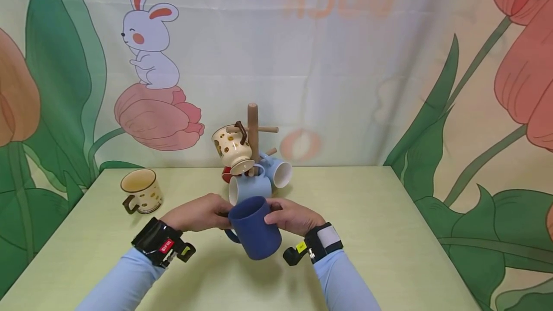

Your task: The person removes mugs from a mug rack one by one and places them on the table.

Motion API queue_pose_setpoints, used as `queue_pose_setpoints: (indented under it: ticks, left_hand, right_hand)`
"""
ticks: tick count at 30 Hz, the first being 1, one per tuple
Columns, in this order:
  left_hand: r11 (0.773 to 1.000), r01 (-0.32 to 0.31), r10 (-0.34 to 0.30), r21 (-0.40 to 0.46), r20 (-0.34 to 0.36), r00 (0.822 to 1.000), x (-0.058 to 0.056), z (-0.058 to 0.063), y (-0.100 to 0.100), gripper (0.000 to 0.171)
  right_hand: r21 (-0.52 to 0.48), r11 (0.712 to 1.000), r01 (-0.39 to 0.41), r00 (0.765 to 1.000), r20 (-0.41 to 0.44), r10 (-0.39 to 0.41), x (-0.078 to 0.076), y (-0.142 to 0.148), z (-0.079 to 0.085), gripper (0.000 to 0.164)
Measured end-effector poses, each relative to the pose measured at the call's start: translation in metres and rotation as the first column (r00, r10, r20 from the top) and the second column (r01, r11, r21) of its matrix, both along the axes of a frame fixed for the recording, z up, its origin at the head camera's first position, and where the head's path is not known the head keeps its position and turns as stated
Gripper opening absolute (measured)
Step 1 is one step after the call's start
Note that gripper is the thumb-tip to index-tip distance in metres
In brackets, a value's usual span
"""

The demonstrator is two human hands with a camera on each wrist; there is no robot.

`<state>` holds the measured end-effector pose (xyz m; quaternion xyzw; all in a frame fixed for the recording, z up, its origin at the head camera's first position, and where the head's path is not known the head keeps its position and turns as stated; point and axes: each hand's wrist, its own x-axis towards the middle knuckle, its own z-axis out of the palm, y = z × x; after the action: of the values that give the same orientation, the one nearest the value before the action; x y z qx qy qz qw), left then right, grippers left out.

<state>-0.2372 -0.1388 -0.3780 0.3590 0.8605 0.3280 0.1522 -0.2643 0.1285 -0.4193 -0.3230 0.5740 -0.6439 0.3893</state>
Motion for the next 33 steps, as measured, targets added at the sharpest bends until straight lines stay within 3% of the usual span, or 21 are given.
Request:
queue_pose_setpoints:
  ticks: [7,16,22,25,28,30,33]
  left_hand:
    - [0.997,-0.026,0.016,0.068,0.147,0.989,0.004,-0.001,-0.003,0.007]
    - [0.995,-0.063,0.053,0.081,0.125,0.991,0.004,0.003,-0.012,0.006]
    - [0.990,-0.120,0.111,0.077,0.109,0.988,0.006,0.009,-0.025,0.007]
    - [0.985,-0.156,0.149,0.071,0.098,0.984,0.008,0.012,-0.035,0.007]
    - [0.977,-0.205,0.200,0.054,0.074,0.977,0.009,0.015,-0.045,0.007]
    - [0.968,-0.246,0.244,0.038,0.065,0.968,0.010,0.017,-0.051,0.007]
    - [0.949,-0.315,0.315,0.001,0.048,0.948,0.011,0.019,-0.061,0.007]
  right_hand:
    - [-0.023,0.999,0.037,0.999,0.033,-0.036,0.001,0.004,-0.002,0.057]
    - [-0.011,0.995,0.102,0.993,-0.062,-0.103,0.001,0.003,0.006,0.068]
    - [0.141,0.954,0.265,0.953,-0.192,-0.236,0.001,0.006,0.017,0.067]
    - [0.253,0.895,0.367,0.907,-0.309,-0.285,0.001,0.009,0.022,0.061]
    - [0.340,0.800,0.494,0.830,-0.460,-0.316,0.001,0.013,0.025,0.062]
    - [0.386,0.710,0.588,0.752,-0.583,-0.306,0.001,0.015,0.027,0.063]
    - [0.446,0.563,0.696,0.646,-0.731,-0.219,0.002,0.017,0.028,0.065]
